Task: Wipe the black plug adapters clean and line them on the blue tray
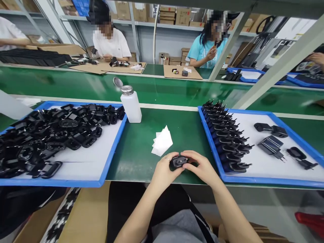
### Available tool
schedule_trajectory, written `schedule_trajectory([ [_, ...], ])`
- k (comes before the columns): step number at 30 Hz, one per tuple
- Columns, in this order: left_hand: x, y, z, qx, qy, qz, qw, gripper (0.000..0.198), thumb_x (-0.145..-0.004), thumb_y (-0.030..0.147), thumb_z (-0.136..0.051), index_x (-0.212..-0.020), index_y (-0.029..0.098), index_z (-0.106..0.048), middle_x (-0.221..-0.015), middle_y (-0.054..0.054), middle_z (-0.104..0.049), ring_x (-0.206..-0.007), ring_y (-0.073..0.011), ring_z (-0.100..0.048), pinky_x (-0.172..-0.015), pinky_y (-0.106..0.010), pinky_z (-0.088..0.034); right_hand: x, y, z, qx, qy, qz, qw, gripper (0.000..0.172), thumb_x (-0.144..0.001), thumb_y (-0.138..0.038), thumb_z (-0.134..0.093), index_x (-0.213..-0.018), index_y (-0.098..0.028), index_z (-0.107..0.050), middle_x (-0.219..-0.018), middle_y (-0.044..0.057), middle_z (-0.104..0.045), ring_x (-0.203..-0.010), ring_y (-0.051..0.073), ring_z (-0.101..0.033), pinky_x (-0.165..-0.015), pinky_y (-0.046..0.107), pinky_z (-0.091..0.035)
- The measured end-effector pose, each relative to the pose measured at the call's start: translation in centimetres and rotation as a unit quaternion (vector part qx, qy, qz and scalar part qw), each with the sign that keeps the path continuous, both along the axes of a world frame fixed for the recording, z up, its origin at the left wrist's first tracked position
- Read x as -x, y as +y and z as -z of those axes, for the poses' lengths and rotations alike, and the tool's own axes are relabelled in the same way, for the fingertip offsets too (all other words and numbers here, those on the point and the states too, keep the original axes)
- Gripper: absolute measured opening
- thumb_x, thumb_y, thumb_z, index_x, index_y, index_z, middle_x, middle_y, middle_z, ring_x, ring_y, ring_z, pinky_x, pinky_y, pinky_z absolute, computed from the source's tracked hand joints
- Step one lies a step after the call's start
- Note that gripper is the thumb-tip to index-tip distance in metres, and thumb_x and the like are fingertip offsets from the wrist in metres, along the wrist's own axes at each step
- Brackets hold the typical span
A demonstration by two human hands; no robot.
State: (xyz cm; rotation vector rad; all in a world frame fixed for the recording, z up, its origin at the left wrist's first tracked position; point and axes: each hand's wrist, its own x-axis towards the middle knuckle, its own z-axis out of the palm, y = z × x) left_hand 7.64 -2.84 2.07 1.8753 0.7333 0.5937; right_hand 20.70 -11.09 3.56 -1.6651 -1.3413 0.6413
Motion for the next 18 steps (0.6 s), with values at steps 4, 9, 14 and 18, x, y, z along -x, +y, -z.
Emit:
schedule_trajectory([
  [4, 0.6, 0.4, -0.3, -0.003, -0.011, 0.005, 1.0, 0.032, -0.061, 0.02, -0.058, -0.093, 0.019, -0.054, -0.095, -0.002, -0.06, -0.087, -0.0135, -0.055, -0.08, -0.027, -0.042, 0.3, 0.3, 0.2, -0.055, -0.026, 0.018, 0.998, 0.013, -0.072, -0.024, -0.05, -0.083, -0.021, -0.057, -0.091, 0.005, -0.057, -0.088, 0.017, -0.052, -0.077, 0.032, -0.042],
  [9, 0.6, 0.6, -0.1, -0.006, -0.013, 0.01, 1.0, 0.032, -0.063, 0.02, -0.057, -0.095, 0.019, -0.054, -0.096, -0.002, -0.06, -0.086, -0.0133, -0.055, -0.08, -0.028, -0.043, 0.3, 0.6, -0.4, -0.045, -0.028, -0.014, 0.998, 0.019, -0.069, -0.024, -0.055, -0.087, -0.021, -0.058, -0.092, 0.005, -0.058, -0.088, 0.018, -0.052, -0.079, 0.033, -0.041],
  [14, 0.6, 0.5, 0.3, 0.039, -0.014, 0.015, 0.999, 0.036, -0.063, 0.019, -0.057, -0.098, 0.019, -0.052, -0.097, -0.002, -0.06, -0.088, -0.0135, -0.056, -0.083, -0.029, -0.042, 0.5, 1.3, -0.3, -0.026, 0.077, 0.028, 0.996, 0.011, -0.067, -0.025, -0.055, -0.076, -0.019, -0.059, -0.086, 0.004, -0.058, -0.082, 0.018, -0.053, -0.077, 0.032, -0.042],
  [18, 0.5, 0.5, 0.2, 0.051, -0.017, 0.008, 0.999, 0.034, -0.063, 0.019, -0.057, -0.097, 0.019, -0.053, -0.094, -0.001, -0.062, -0.087, -0.0137, -0.056, -0.082, -0.028, -0.043, 1.1, 1.7, 0.0, -0.018, 0.204, 0.063, 0.977, 0.013, -0.066, -0.029, -0.056, -0.074, -0.019, -0.056, -0.08, 0.002, -0.059, -0.078, 0.016, -0.054, -0.073, 0.03, -0.043],
])
